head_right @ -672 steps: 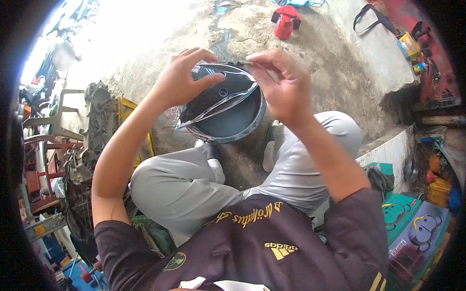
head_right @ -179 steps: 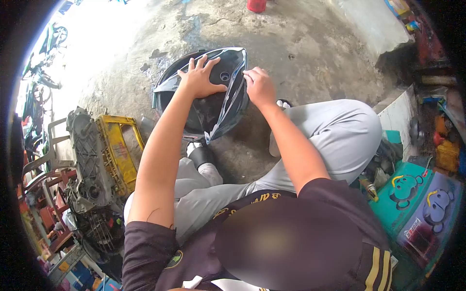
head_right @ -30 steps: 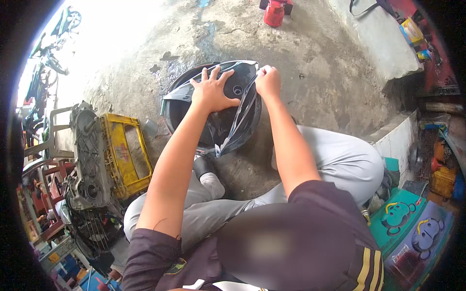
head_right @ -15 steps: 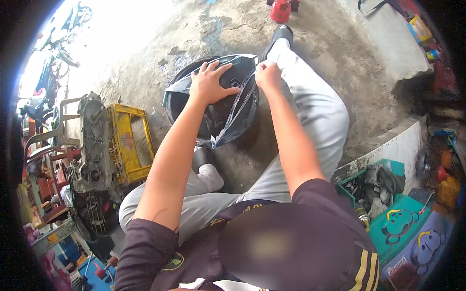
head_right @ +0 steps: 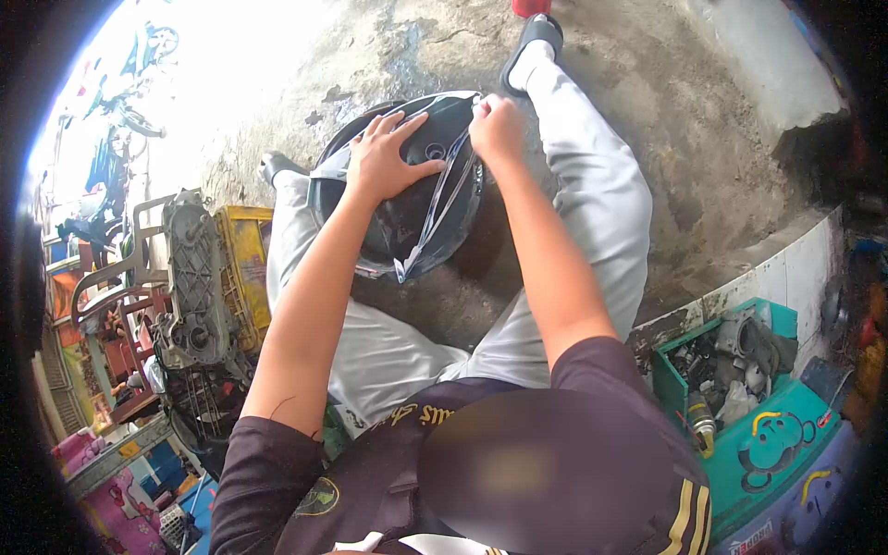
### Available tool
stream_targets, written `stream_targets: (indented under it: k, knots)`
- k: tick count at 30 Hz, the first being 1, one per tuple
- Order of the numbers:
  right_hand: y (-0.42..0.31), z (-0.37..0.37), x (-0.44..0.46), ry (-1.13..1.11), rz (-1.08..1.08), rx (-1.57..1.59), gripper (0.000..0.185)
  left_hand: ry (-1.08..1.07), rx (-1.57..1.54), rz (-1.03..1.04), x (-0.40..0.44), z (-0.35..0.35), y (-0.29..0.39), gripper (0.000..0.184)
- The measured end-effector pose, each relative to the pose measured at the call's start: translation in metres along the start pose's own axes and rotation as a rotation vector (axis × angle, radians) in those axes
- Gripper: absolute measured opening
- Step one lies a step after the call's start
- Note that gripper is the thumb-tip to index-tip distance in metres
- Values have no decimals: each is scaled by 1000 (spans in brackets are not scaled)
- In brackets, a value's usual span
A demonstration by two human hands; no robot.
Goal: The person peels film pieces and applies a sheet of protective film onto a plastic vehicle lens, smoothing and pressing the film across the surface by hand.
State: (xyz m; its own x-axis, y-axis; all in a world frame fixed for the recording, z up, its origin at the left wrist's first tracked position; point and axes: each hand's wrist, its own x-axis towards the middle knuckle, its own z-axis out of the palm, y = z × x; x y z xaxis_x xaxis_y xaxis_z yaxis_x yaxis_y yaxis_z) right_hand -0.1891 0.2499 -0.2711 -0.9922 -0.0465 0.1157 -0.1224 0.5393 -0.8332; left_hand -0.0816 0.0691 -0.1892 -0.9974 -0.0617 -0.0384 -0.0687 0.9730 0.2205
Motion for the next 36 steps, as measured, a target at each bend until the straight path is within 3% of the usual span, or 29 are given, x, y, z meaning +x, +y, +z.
stream_targets:
  k: [5, 8, 13, 19, 26, 36]
  knots:
    - [-1, 15, 32, -24, 32, -102, 16, 65, 1, 5, -4, 0, -2, 90]
    - [1, 9, 13, 15, -32, -65, 15, 68, 17, -18, -7, 4, -4, 90]
    - [-10, -10, -22, -50, 71, -31, 14, 36, 9, -20, -6, -1, -5, 90]
    - [-9, 2, 9, -1, 82, -79, 15, 41, -5, 9, -5, 5, -8, 88]
    - [-17, -12, -27, -3, 132, 0, 11, 34, 7, -30, -6, -3, -1, 89]
    - [0, -2, -9, -35, 94, -40, 15, 24, -29, -2, -2, 1, -5, 91]
